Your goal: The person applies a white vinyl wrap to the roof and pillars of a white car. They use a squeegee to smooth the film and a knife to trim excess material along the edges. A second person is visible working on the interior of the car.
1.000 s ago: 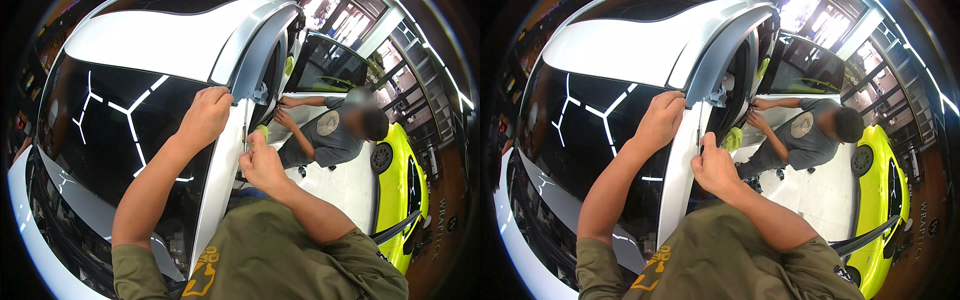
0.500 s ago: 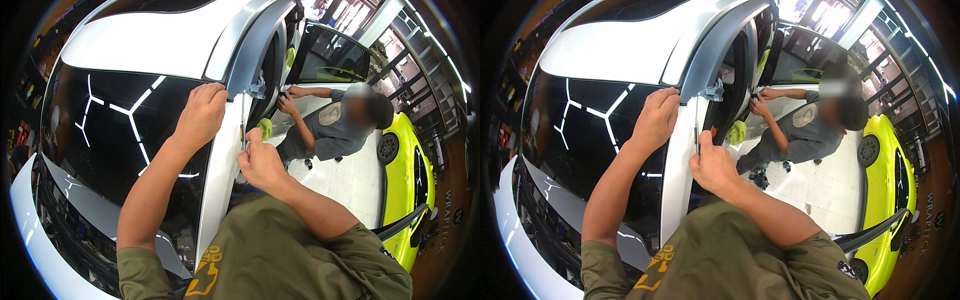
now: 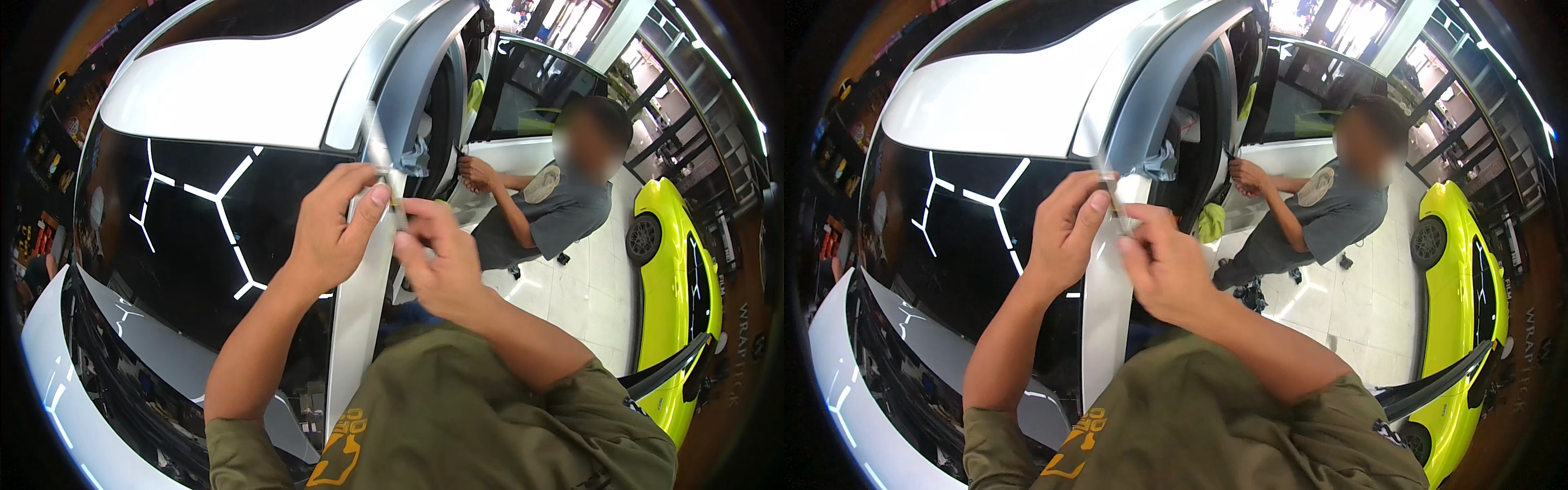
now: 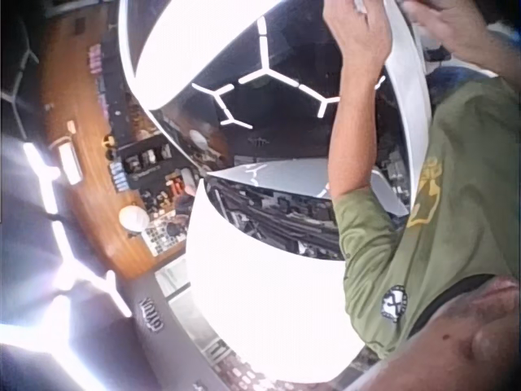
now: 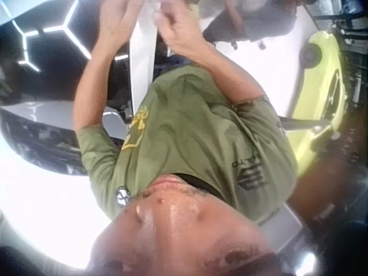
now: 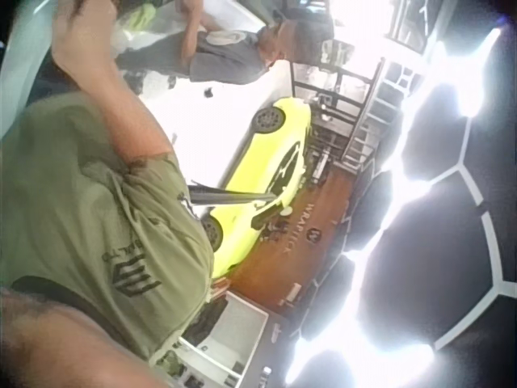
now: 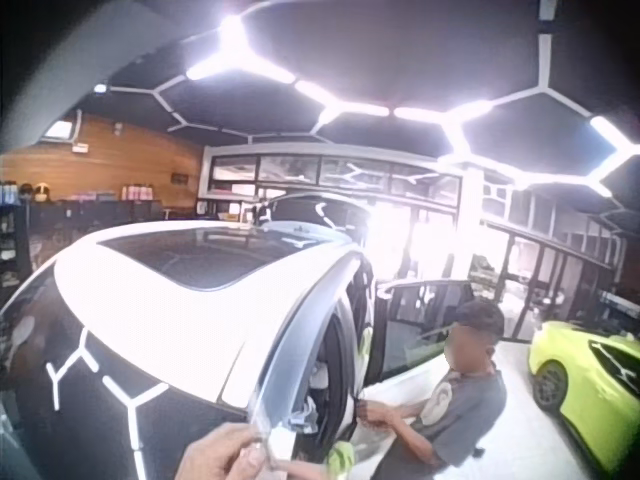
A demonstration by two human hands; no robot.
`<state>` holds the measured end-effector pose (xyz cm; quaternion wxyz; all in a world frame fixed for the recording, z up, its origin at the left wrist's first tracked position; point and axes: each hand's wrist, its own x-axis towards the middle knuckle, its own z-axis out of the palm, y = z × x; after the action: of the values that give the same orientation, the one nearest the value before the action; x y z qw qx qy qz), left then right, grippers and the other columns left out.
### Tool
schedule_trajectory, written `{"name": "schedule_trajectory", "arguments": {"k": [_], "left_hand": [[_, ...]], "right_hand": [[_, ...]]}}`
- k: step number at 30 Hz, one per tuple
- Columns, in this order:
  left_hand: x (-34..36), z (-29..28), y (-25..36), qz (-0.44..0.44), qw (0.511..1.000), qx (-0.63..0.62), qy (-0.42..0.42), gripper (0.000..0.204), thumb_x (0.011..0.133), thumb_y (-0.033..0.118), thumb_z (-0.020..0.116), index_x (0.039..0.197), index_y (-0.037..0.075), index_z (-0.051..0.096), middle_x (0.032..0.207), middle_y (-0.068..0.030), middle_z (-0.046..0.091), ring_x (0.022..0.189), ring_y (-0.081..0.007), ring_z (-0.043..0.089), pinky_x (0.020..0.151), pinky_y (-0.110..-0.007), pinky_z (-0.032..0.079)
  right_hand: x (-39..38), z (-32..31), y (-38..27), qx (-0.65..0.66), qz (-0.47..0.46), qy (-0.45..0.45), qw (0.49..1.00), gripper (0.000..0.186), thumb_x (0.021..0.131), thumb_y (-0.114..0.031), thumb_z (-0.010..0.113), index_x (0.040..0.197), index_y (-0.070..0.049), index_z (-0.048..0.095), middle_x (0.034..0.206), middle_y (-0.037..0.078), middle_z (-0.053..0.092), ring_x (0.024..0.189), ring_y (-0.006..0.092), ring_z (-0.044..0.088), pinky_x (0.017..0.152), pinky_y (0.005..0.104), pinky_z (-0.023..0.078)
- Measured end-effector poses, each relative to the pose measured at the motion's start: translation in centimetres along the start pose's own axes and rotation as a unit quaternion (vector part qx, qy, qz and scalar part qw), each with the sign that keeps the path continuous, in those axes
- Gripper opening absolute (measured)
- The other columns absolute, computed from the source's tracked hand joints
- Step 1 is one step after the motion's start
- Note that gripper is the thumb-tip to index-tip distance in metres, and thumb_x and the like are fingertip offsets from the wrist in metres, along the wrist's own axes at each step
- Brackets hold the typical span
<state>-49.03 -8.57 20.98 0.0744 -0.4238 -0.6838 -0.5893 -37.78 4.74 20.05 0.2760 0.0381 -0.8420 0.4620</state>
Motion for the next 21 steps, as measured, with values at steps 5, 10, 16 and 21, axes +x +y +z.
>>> {"name": "schedule_trajectory", "arguments": {"k": [5,10,16,21], "left_hand": [[2.0,-0.8,-0.1,-0.24,0.915,-0.282,0.158,0.036,0.105,0.034,0.041,0.099,0.002,0.058,0.084,-0.0103,0.063,0.073,-0.0197,0.062,0.073,-0.034,0.053],[4.5,-5.3,-0.8,-0.293,0.898,-0.285,0.163,0.036,0.106,0.037,0.039,0.098,0.004,0.052,0.065,0.0003,0.04,0.052,-0.0084,0.037,0.048,-0.024,0.033],[9.6,-2.7,-2.7,-0.245,0.946,-0.136,0.16,0.033,0.105,0.023,0.038,0.118,-0.003,0.052,0.067,0.0006,0.039,0.056,-0.0066,0.036,0.048,-0.021,0.03],[12.3,-1.0,-5.4,-0.258,0.94,-0.102,0.199,0.031,0.103,0.017,0.038,0.122,-0.003,0.051,0.07,-0.0001,0.041,0.06,-0.008,0.038,0.051,-0.023,0.033]], "right_hand": [[4.7,0.2,1.8,-0.017,-0.091,-0.038,0.995,0.035,0.086,-0.01,0.066,0.118,0.0,0.055,0.098,0.017,0.063,0.086,0.0335,0.061,0.079,0.0397,0.049],[5.8,-2.3,10.6,-0.224,-0.148,0.008,0.963,0.046,0.081,-0.025,0.073,0.116,0.0,0.058,0.103,0.018,0.059,0.093,0.0368,0.057,0.084,0.0437,0.047],[7.5,-1.1,14.6,-0.199,-0.259,-0.022,0.945,0.027,0.082,-0.02,0.07,0.098,-0.002,0.059,0.077,0.009,0.054,0.068,0.0272,0.058,0.061,0.0374,0.048],[9.2,-1.7,16.3,-0.096,-0.363,-0.067,0.924,0.018,0.079,-0.01,0.069,0.091,-0.004,0.058,0.07,0.007,0.051,0.064,0.0248,0.057,0.058,0.0354,0.048]]}}
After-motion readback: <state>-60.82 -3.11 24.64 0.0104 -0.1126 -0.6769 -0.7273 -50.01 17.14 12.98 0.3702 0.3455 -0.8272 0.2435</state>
